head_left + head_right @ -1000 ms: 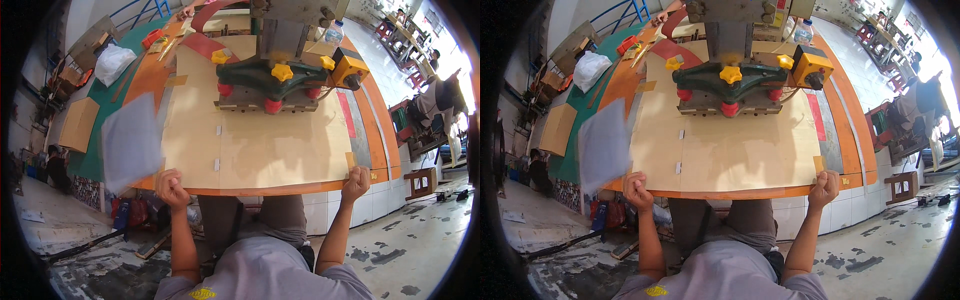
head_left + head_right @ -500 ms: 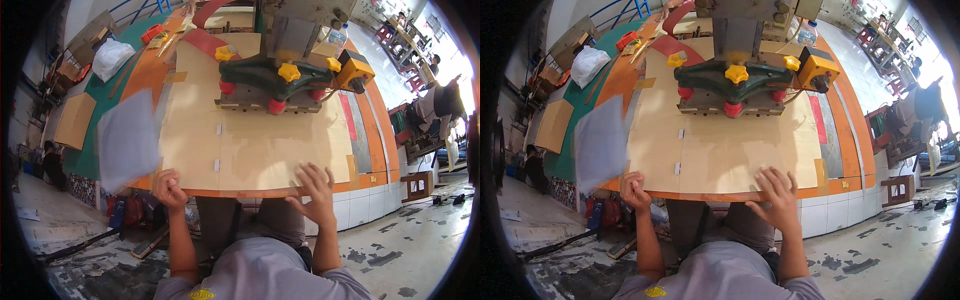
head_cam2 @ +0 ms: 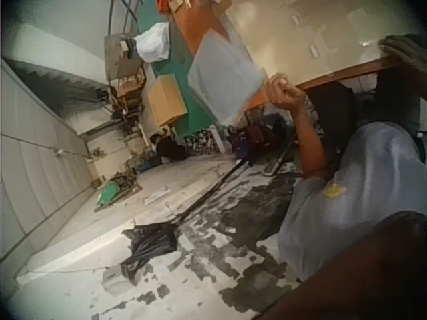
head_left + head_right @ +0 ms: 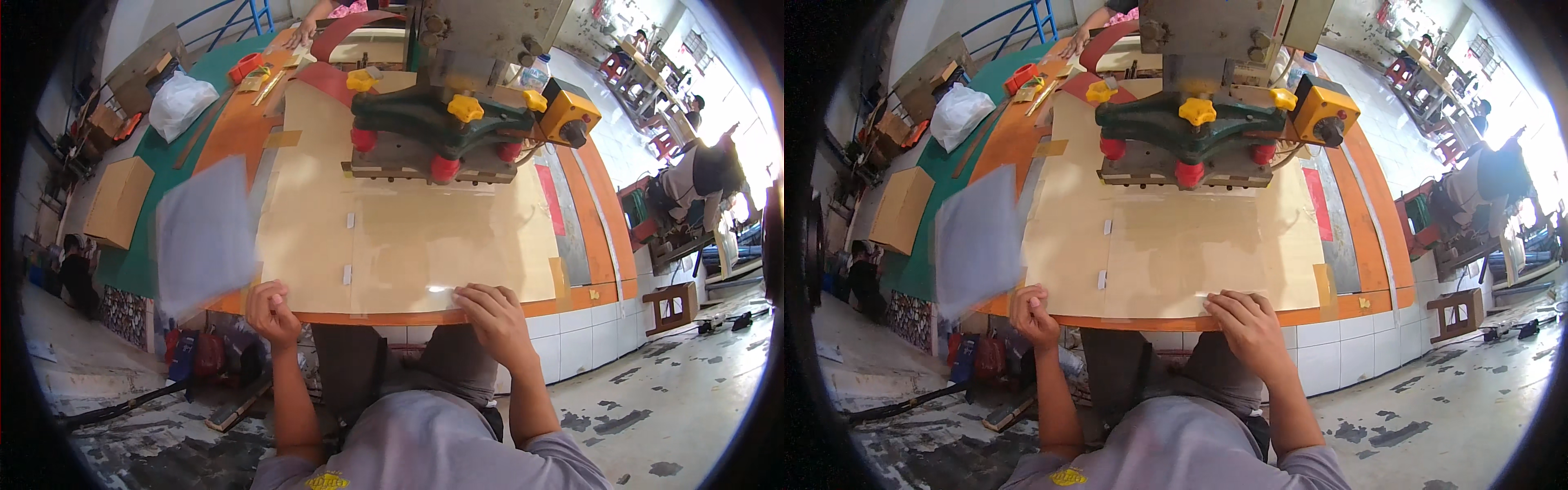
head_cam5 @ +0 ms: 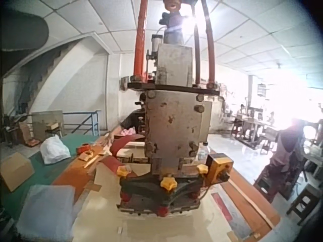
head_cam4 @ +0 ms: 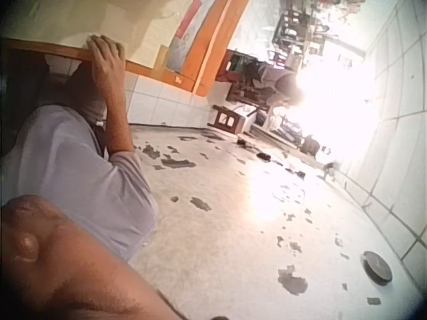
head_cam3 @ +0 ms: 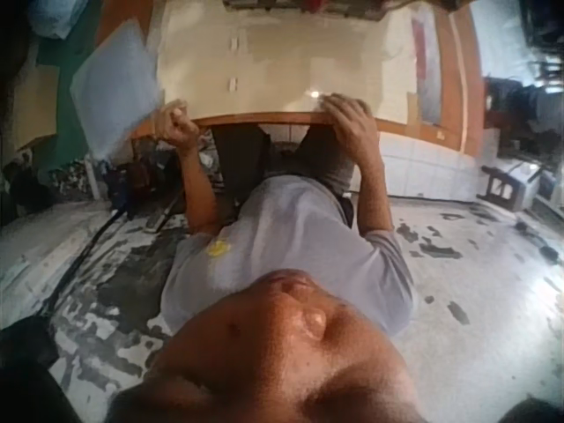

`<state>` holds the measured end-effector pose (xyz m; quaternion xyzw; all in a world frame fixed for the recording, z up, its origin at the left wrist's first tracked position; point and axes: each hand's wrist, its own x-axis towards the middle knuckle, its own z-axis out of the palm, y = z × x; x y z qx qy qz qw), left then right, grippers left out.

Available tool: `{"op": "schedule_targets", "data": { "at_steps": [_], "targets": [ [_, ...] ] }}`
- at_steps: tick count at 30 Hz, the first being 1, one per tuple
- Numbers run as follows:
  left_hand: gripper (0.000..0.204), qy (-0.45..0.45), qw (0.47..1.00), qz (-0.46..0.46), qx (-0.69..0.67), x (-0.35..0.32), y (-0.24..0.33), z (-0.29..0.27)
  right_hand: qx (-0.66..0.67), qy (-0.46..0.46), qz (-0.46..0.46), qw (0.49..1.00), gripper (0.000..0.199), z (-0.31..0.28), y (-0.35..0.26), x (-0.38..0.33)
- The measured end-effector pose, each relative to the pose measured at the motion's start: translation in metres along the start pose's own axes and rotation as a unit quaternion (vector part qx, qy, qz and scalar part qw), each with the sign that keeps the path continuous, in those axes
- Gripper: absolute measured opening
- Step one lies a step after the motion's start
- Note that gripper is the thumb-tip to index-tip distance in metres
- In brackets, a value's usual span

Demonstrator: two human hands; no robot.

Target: The person aligns plastic sheets on a machine bed, presses two activation buttons to trigger the press, and removes the sealed pieces.

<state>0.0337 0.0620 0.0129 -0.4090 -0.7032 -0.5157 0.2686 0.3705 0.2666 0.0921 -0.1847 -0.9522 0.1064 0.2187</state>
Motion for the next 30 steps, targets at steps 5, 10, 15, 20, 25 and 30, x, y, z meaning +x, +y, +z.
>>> {"op": "schedule_targets", "data": {
  "at_steps": [5, 10, 15, 20, 25, 30],
  "targets": [
    [0.031, -0.002, 1.0, 0.0, 0.002, 0.002, 0.004, 0.0, -0.009, 0.022, -0.008, 1.0, 0.037, 0.002, -0.005, 0.007],
    [0.029, -0.001, 1.0, -0.004, -0.007, 0.0, 0.002, 0.0, -0.012, 0.031, 0.0, 0.999, 0.04, -0.002, -0.009, 0.016],
    [0.028, 0.001, 1.0, 0.002, -0.005, -0.001, 0.001, 0.001, -0.05, 0.089, -0.004, 0.995, 0.039, -0.015, -0.019, 0.019],
    [0.028, -0.001, 1.0, 0.004, -0.002, -0.001, 0.0, 0.001, -0.031, 0.106, 0.005, 0.994, 0.036, -0.031, -0.019, 0.007],
    [0.033, -0.002, 1.0, 0.001, 0.001, -0.001, 0.001, 0.0, -0.02, 0.079, 0.0, 0.997, 0.035, -0.05, -0.018, -0.016],
    [0.036, -0.008, 1.0, -0.011, -0.001, 0.0, 0.004, 0.0, -0.008, -0.015, -0.017, 1.0, 0.035, -0.062, -0.019, -0.048]
  ]
}}
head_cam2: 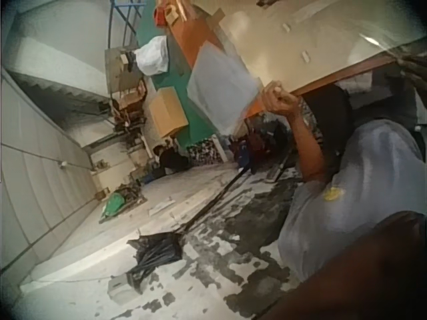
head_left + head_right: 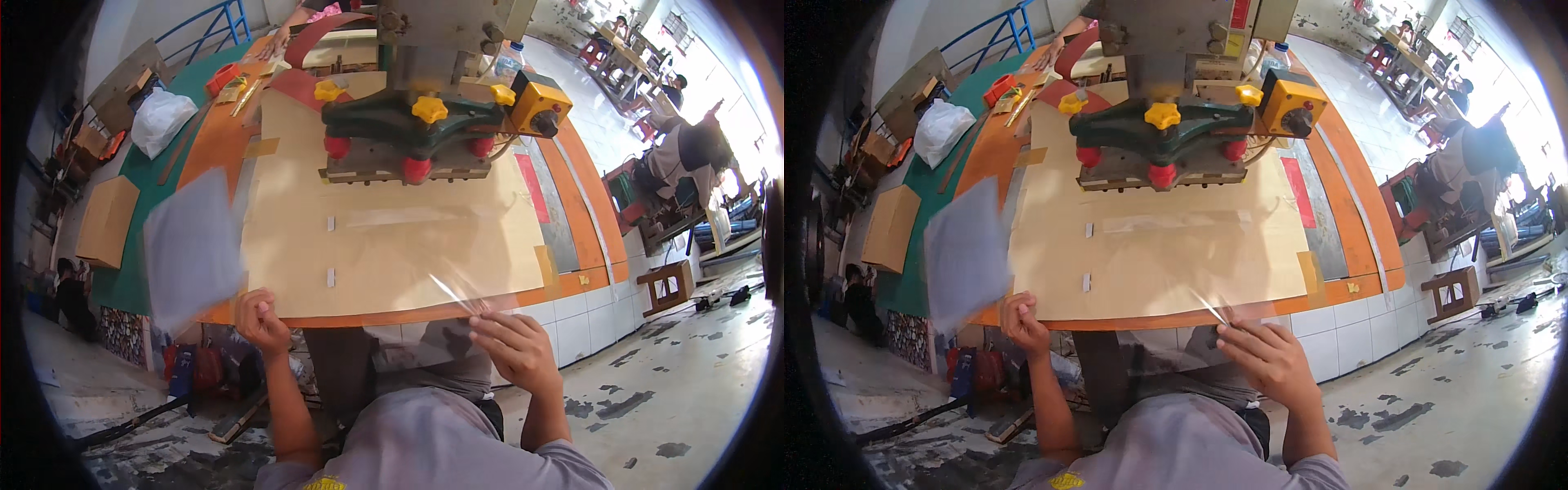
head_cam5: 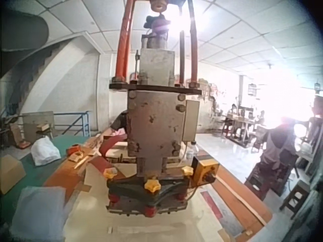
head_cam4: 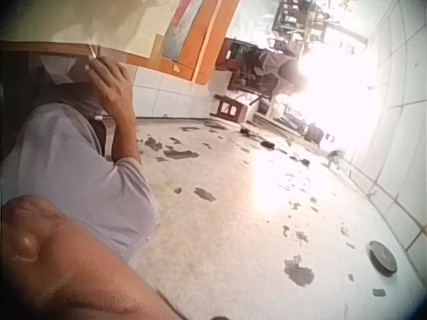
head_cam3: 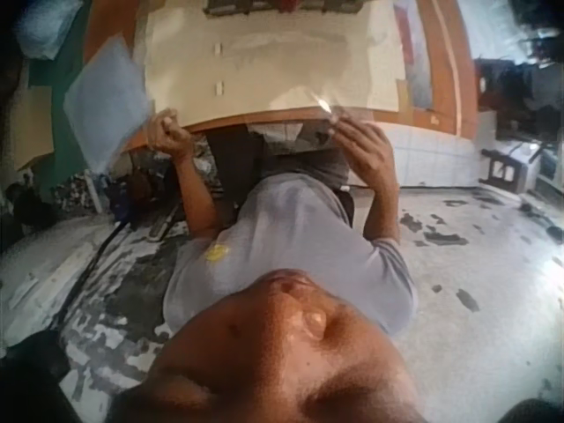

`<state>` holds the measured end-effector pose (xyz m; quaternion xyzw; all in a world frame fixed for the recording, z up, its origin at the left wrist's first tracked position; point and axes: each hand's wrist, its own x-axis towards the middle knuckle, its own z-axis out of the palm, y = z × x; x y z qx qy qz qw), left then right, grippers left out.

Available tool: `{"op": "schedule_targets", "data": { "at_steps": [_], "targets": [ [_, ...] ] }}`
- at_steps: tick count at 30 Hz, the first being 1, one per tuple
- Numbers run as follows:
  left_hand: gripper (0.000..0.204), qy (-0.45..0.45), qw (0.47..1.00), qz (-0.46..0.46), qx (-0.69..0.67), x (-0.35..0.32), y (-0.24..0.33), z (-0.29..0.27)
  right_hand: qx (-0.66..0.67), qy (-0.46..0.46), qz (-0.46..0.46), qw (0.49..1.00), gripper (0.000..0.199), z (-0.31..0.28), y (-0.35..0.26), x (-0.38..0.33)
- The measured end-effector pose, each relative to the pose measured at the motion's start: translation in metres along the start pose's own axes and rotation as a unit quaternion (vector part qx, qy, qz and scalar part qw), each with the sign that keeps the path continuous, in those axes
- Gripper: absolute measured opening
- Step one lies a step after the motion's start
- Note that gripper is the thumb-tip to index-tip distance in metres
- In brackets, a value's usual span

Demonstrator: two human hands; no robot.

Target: The person aligns plastic sheets on a machine bed, presses two activation buttons to trigger the press, and removes the sealed pieces.

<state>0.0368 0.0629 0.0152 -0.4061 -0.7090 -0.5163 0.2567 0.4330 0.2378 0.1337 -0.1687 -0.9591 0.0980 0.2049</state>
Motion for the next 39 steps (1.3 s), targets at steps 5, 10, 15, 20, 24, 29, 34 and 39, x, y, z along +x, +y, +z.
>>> {"op": "schedule_targets", "data": {
  "at_steps": [5, 10, 15, 20, 24, 29, 34, 39],
  "targets": [
    [0.037, 0.0, 1.0, 0.001, 0.002, 0.001, -0.001, 0.001, -0.005, 0.013, 0.014, 1.0, 0.033, -0.019, -0.003, -0.018],
    [0.038, 0.003, 1.0, -0.003, 0.015, 0.0, 0.0, 0.0, -0.018, 0.254, 0.118, 0.96, 0.014, -0.062, 0.018, -0.059],
    [0.037, -0.001, 1.0, 0.003, 0.005, -0.003, -0.006, 0.002, 0.003, 0.211, 0.413, 0.886, 0.016, -0.149, 0.073, -0.138],
    [0.035, 0.001, 1.0, 0.001, 0.0, -0.003, -0.002, 0.002, 0.119, 0.153, 0.514, 0.836, 0.026, -0.1, 0.174, -0.259],
    [0.032, -0.006, 1.0, -0.017, 0.007, -0.007, -0.007, 0.002, 0.086, 0.106, 0.596, 0.791, 0.027, 0.027, 0.234, -0.36],
    [0.031, -0.027, 0.999, -0.038, -0.008, -0.013, -0.017, 0.005, -0.011, 0.135, 0.592, 0.795, 0.026, 0.174, 0.236, -0.451],
    [0.031, -0.027, 0.999, -0.036, -0.007, -0.007, -0.015, -0.005, -0.04, 0.066, 0.679, 0.73, 0.024, 0.259, 0.18, -0.419],
    [0.025, -0.059, 0.991, -0.113, -0.041, -0.024, -0.043, 0.009, -0.033, -0.211, 0.584, 0.783, 0.029, 0.4, 0.193, -0.564]
  ]
}}
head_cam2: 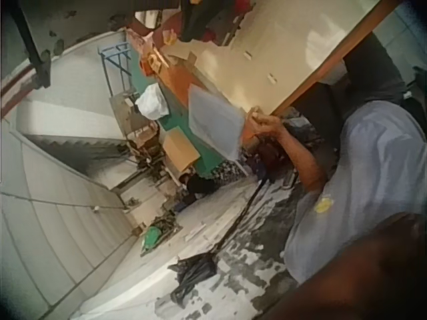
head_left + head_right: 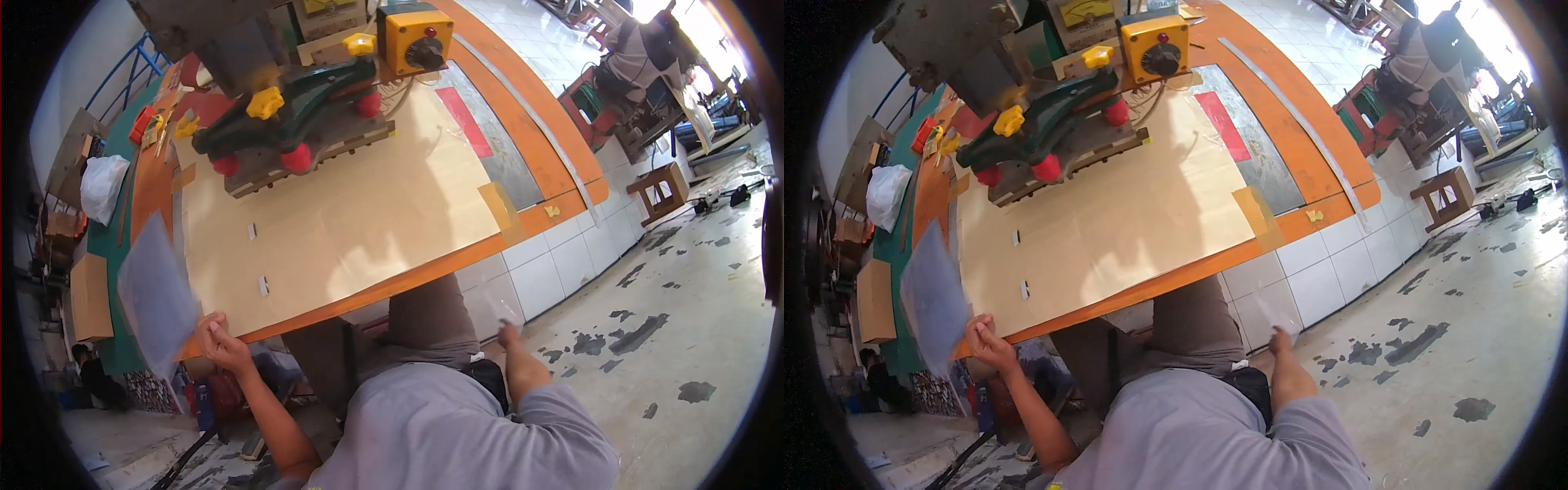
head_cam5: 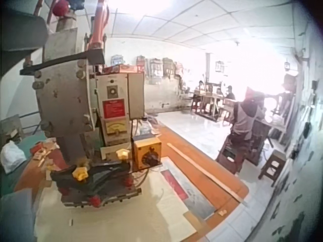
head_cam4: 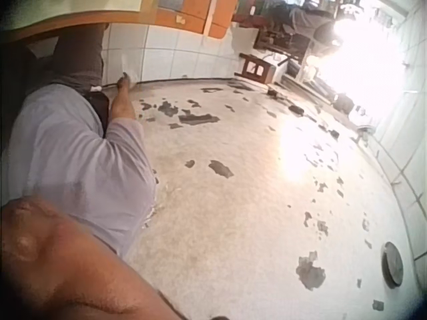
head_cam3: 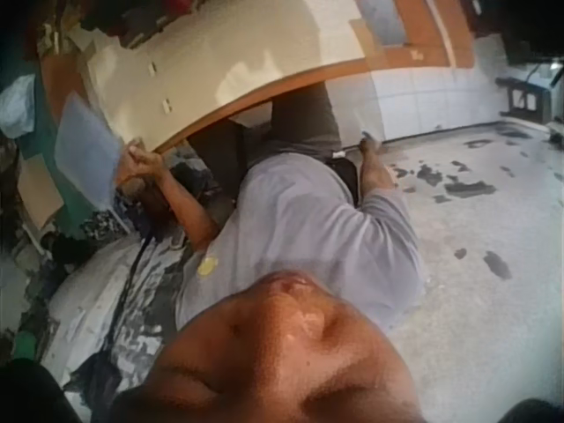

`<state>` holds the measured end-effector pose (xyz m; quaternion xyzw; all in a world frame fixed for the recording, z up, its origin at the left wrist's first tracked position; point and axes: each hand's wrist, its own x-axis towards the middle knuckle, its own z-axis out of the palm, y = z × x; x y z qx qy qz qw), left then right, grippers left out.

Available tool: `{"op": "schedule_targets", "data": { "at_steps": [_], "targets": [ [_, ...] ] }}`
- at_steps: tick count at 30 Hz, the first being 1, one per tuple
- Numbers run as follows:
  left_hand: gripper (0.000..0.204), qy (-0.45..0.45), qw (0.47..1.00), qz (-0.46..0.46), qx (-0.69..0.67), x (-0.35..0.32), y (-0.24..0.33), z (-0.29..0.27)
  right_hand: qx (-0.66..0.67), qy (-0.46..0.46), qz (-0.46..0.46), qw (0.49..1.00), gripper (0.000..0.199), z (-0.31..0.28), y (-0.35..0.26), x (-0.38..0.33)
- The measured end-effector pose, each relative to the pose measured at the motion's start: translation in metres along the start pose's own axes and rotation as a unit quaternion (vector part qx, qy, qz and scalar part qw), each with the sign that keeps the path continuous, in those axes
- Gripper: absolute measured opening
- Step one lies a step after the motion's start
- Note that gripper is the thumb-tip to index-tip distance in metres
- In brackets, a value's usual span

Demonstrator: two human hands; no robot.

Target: The person aligns plastic sheets on a machine bed, presses two activation buttons to trigger the press, and removes the sealed pieces.

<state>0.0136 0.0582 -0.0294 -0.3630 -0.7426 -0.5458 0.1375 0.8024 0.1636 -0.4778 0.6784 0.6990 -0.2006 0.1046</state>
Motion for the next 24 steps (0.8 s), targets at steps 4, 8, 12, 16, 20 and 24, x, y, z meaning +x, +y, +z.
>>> {"op": "schedule_targets", "data": {
  "at_steps": [4, 8, 12, 16, 20, 24],
  "targets": [
    [0.018, -0.044, 0.975, 0.107, 0.188, 0.029, 0.049, -0.034, -0.156, -0.333, -0.323, 0.872, 0.037, 0.016, -0.135, -0.016],
    [0.029, -0.01, 0.951, 0.063, 0.303, 0.058, 0.031, -0.081, -0.037, -0.26, -0.549, 0.793, 0.037, -0.006, -0.104, -0.009],
    [0.04, -0.154, 0.951, -0.013, 0.267, 0.067, -0.014, -0.074, 0.149, -0.24, -0.092, 0.955, 0.02, -0.022, -0.058, -0.004],
    [0.036, -0.164, 0.938, -0.028, 0.303, 0.076, 0.009, -0.119, 0.285, -0.316, 0.005, 0.905, 0.021, -0.115, -0.172, -0.006],
    [0.039, -0.187, 0.945, -0.045, 0.264, 0.089, -0.018, -0.13, 0.216, -0.208, -0.266, 0.916, 0.023, -0.136, -0.18, 0.015],
    [0.046, -0.204, 0.938, -0.01, 0.279, 0.087, 0.008, -0.118, 0.194, -0.143, -0.18, 0.954, 0.016, -0.188, -0.213, 0.009]
  ]
}}
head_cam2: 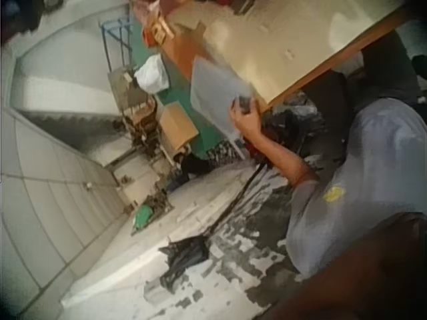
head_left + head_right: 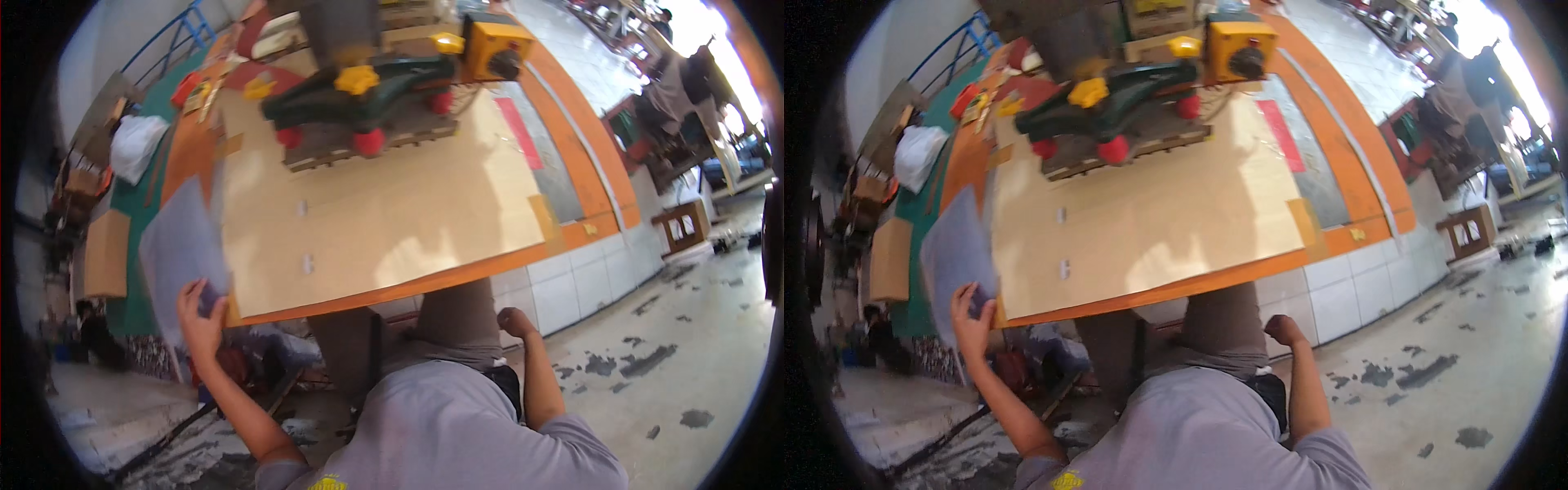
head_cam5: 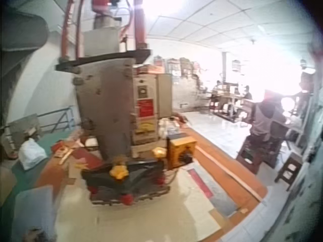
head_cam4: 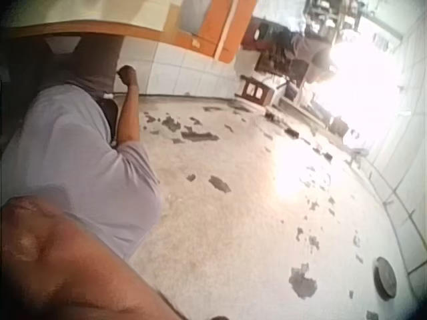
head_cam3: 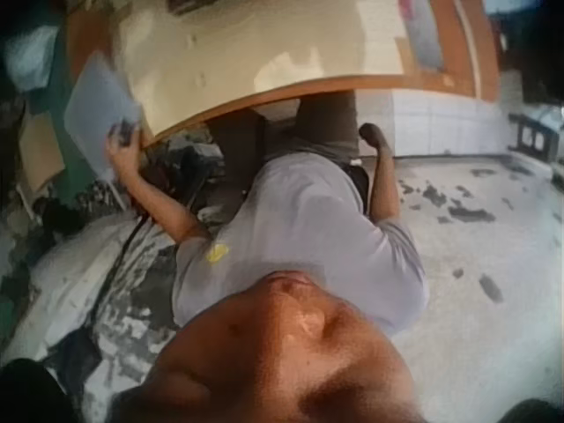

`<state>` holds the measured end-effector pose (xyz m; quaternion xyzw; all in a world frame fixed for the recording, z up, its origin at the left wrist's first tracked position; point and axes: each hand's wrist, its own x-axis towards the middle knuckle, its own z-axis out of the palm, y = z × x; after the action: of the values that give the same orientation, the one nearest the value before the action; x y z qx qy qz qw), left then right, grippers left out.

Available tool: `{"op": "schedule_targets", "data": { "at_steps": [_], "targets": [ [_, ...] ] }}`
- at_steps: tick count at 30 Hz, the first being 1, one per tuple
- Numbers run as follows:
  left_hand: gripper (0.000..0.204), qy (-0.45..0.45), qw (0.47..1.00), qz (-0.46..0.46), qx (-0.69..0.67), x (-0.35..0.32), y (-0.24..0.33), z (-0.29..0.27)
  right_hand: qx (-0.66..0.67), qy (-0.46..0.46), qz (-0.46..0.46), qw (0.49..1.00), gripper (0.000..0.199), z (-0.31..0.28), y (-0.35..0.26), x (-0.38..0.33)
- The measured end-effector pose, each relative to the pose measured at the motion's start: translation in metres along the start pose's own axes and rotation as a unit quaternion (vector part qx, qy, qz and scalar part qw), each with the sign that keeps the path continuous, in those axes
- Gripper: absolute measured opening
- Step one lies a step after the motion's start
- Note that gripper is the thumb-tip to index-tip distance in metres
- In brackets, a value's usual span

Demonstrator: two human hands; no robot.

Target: The person aligns plastic sheets on a machine bed, presses two activation buttons to trigger the press, and removes the sealed pieces.

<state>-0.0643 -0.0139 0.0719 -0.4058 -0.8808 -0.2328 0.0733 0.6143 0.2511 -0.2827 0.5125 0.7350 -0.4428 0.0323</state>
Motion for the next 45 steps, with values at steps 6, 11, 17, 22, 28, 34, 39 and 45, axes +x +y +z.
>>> {"op": "schedule_targets", "data": {
  "at_steps": [6, 11, 17, 22, 28, 34, 39, 45],
  "targets": [
    [0.037, 0.022, 0.999, 0.037, 0.006, -0.002, 0.012, 0.0, -0.156, 0.006, -0.013, 0.988, 0.015, -0.064, -0.084, -0.01],
    [0.026, 0.06, 0.997, 0.051, 0.007, -0.008, 0.005, 0.002, -0.119, 0.012, 0.0, 0.993, 0.014, -0.118, -0.175, -0.039],
    [0.017, 0.03, 0.996, 0.026, -0.079, 0.004, 0.006, -0.007, -0.08, 0.012, -0.088, 0.993, 0.016, -0.151, -0.28, -0.077],
    [0.018, 0.032, 0.909, -0.145, -0.389, 0.021, -0.037, 0.003, -0.053, -0.055, -0.152, 0.985, 0.019, -0.15, -0.361, -0.099],
    [0.035, 0.118, 0.913, -0.152, -0.361, 0.029, -0.039, -0.001, -0.019, -0.14, -0.33, 0.933, 0.02, -0.13, -0.401, -0.101],
    [0.041, 0.205, 0.923, -0.076, -0.317, 0.04, 0.0, -0.021, 0.003, -0.147, -0.367, 0.919, 0.019, -0.12, -0.421, -0.095],
    [0.04, 0.221, 0.937, -0.072, -0.262, 0.034, 0.023, -0.021, 0.039, -0.159, -0.428, 0.889, 0.016, -0.102, -0.426, -0.084],
    [0.038, 0.249, 0.93, -0.035, -0.269, 0.017, 0.043, -0.032, 0.069, -0.187, -0.396, 0.896, 0.019, -0.092, -0.422, -0.089]
  ]
}}
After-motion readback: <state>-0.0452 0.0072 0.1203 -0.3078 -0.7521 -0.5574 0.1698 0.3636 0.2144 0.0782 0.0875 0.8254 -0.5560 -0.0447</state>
